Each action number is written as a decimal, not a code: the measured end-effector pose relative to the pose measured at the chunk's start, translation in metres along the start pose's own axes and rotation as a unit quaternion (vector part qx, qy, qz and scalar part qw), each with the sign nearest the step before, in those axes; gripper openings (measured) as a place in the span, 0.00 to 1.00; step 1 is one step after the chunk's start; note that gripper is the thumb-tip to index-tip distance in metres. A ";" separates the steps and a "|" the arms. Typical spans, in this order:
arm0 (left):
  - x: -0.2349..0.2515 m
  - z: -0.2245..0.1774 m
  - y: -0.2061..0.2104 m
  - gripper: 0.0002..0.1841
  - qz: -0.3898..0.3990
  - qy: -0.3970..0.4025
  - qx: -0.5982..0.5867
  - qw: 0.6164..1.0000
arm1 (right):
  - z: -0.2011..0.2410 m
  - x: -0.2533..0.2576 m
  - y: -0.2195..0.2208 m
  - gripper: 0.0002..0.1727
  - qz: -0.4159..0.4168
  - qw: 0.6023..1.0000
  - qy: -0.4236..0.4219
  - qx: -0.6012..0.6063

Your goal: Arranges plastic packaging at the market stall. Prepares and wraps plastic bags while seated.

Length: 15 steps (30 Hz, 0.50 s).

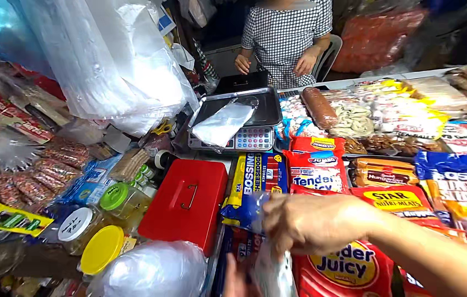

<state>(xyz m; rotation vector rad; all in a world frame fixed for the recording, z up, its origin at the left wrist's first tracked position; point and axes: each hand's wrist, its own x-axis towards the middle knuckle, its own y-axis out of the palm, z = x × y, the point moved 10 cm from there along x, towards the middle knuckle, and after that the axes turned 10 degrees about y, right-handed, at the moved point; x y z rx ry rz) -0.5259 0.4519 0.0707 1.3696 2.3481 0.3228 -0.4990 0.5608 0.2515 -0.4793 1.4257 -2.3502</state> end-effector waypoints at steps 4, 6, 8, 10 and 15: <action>0.016 0.006 0.016 0.23 -0.018 0.050 -0.146 0.988 | -0.019 0.009 -0.020 0.10 0.002 0.986 0.007 0.165; 0.017 -0.003 0.005 0.31 -0.074 0.110 -0.106 0.986 | -0.099 0.008 -0.059 0.16 -0.108 0.949 0.169 0.245; 0.019 -0.014 -0.007 0.36 -0.138 0.160 -0.020 0.977 | -0.192 0.000 -0.072 0.23 -0.239 0.832 0.385 0.320; 0.020 -0.022 -0.016 0.35 -0.187 0.189 0.051 0.963 | -0.251 0.000 -0.056 0.34 -0.308 0.705 0.493 0.407; 0.021 -0.020 -0.027 0.31 -0.198 0.205 0.109 0.952 | -0.290 0.036 -0.033 0.39 -0.389 0.587 0.497 0.507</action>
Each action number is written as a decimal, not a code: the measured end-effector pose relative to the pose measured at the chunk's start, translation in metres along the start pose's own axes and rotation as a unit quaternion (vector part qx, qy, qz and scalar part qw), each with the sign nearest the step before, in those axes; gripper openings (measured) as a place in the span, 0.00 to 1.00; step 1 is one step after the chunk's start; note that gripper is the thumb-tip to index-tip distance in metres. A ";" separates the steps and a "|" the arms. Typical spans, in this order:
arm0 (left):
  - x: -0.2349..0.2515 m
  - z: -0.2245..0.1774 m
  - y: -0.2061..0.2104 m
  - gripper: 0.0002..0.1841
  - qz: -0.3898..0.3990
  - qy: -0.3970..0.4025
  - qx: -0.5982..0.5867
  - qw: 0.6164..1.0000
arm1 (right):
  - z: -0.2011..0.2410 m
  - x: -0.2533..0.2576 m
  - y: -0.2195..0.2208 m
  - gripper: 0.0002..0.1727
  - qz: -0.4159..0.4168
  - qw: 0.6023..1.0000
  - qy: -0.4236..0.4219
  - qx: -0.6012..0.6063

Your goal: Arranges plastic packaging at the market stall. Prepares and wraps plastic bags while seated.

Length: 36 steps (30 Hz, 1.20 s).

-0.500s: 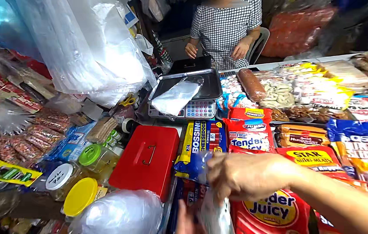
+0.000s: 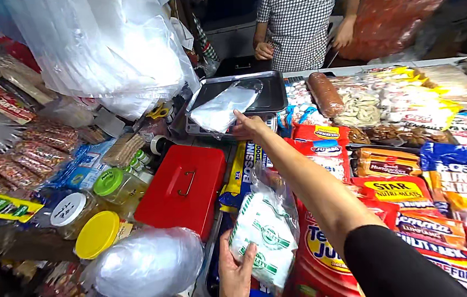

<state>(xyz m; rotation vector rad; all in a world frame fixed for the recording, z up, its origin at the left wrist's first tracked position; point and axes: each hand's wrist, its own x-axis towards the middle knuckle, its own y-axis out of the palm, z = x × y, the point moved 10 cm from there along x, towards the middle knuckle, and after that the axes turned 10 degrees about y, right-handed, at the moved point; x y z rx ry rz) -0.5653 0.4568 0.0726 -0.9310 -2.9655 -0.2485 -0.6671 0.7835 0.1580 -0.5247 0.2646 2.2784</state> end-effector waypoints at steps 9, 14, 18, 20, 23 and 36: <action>0.016 0.007 0.006 0.32 0.081 0.045 0.275 0.957 | 0.009 -0.011 -0.003 0.23 0.000 0.997 0.029 0.076; 0.032 0.019 0.001 0.34 0.089 0.081 0.317 0.941 | -0.002 -0.025 -0.051 0.22 -0.035 0.992 -0.007 0.122; 0.032 0.016 0.007 0.34 0.111 0.070 0.325 0.936 | -0.001 -0.015 -0.074 0.23 -0.061 0.981 -0.052 0.176; 0.029 0.012 0.008 0.34 0.121 0.062 0.327 0.935 | 0.003 -0.009 -0.067 0.21 -0.068 0.973 -0.056 0.213; 0.025 0.008 0.009 0.33 0.126 0.060 0.329 0.934 | 0.008 -0.005 -0.039 0.17 -0.088 0.961 -0.040 0.260; 0.026 0.008 0.013 0.33 0.084 0.170 0.390 0.901 | 0.083 -0.071 -0.033 0.15 0.038 0.968 -0.177 0.176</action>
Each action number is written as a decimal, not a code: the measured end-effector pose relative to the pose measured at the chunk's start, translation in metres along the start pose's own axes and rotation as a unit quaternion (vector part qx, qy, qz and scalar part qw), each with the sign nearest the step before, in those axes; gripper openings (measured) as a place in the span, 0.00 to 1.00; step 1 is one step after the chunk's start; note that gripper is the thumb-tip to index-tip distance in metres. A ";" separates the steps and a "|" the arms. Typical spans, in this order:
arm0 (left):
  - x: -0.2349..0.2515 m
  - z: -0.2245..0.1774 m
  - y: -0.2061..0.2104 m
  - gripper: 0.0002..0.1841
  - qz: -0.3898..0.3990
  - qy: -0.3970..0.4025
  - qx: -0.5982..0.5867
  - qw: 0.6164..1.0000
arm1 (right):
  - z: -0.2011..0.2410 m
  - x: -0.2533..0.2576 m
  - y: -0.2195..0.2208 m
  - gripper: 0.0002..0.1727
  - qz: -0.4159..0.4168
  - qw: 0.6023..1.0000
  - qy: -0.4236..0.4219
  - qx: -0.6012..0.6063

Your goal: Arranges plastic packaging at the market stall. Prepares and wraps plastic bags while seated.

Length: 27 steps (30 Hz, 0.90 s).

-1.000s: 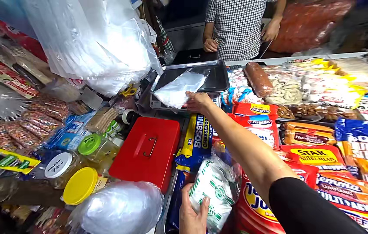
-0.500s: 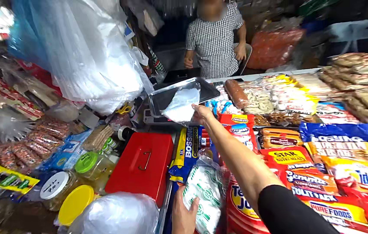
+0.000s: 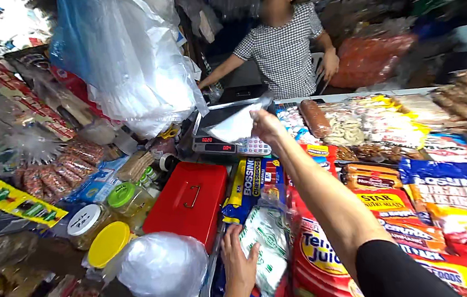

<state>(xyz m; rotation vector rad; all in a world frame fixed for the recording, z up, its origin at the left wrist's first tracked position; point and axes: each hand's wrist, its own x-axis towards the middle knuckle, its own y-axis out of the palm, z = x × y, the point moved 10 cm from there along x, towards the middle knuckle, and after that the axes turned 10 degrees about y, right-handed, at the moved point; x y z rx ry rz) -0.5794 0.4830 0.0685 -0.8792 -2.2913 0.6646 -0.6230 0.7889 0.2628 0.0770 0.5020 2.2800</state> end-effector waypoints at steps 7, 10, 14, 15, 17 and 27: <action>0.029 -0.070 -0.031 0.56 -0.011 -0.021 -0.480 0.877 | 0.026 -0.166 -0.048 0.10 0.148 0.982 -0.071 -0.091; 0.031 -0.110 -0.033 0.46 0.036 -0.041 -0.591 0.805 | -0.021 -0.224 -0.069 0.11 0.198 0.971 -0.057 -0.120; 0.015 -0.132 -0.050 0.12 -0.048 0.019 -0.536 0.843 | -0.057 -0.269 -0.094 0.12 0.216 0.971 -0.041 -0.094; 0.011 -0.133 -0.052 0.12 -0.050 0.046 -0.521 0.851 | -0.059 -0.278 -0.099 0.13 0.214 0.970 -0.043 -0.105; 0.004 -0.135 -0.054 0.12 -0.046 0.071 -0.509 0.857 | -0.060 -0.294 -0.102 0.26 0.208 0.966 -0.055 -0.144; 0.005 -0.150 -0.112 0.21 -0.036 0.241 -0.345 0.906 | -0.049 -0.346 -0.097 0.09 0.221 0.946 -0.114 -0.209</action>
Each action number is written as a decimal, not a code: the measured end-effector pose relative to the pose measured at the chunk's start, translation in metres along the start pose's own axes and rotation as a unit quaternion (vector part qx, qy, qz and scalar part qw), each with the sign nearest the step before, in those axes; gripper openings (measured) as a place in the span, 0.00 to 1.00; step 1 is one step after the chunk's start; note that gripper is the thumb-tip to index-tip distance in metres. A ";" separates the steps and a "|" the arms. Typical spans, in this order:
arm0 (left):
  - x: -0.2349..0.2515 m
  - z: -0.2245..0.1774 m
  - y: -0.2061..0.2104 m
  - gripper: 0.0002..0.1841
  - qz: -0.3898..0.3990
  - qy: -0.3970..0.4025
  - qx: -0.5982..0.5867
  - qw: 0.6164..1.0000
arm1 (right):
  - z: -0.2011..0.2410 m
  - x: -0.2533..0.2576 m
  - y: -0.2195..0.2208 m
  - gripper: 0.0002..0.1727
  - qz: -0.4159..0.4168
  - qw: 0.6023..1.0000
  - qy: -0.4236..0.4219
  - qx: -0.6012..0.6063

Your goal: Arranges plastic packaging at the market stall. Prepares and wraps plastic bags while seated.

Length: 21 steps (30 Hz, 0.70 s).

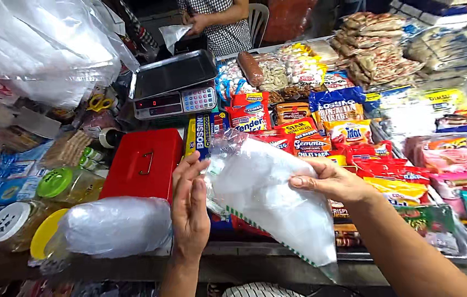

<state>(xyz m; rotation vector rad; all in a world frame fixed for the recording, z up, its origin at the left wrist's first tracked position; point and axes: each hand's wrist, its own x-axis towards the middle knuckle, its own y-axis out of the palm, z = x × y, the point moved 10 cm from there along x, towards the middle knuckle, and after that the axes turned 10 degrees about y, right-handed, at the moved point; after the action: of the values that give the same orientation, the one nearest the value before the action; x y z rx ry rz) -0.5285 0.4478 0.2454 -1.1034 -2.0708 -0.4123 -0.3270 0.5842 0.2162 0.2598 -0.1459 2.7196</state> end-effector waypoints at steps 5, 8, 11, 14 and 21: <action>-0.002 -0.011 0.022 0.12 0.134 -0.046 -0.030 0.989 | 0.002 -0.008 0.004 0.07 0.029 0.999 0.015 -0.041; -0.011 0.002 0.029 0.12 0.148 -0.124 -0.041 0.980 | 0.001 -0.011 0.005 0.05 0.041 0.997 0.032 -0.060; -0.017 0.010 0.033 0.24 0.179 -0.134 0.062 0.973 | 0.000 -0.014 0.003 0.04 0.057 0.995 0.046 -0.075; -0.023 0.015 0.044 0.15 0.197 -0.137 0.070 0.968 | -0.002 -0.017 0.001 0.04 0.078 0.992 0.062 -0.074; -0.034 0.037 0.067 0.13 0.223 -0.082 0.245 0.940 | -0.043 -0.004 -0.040 0.22 0.036 0.907 0.251 -0.335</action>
<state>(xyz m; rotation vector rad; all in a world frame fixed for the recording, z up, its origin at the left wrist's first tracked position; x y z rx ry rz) -0.4789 0.4880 0.1913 -1.2682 -1.8340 0.4126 -0.3145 0.6250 0.1757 -0.6451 -0.9154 2.5181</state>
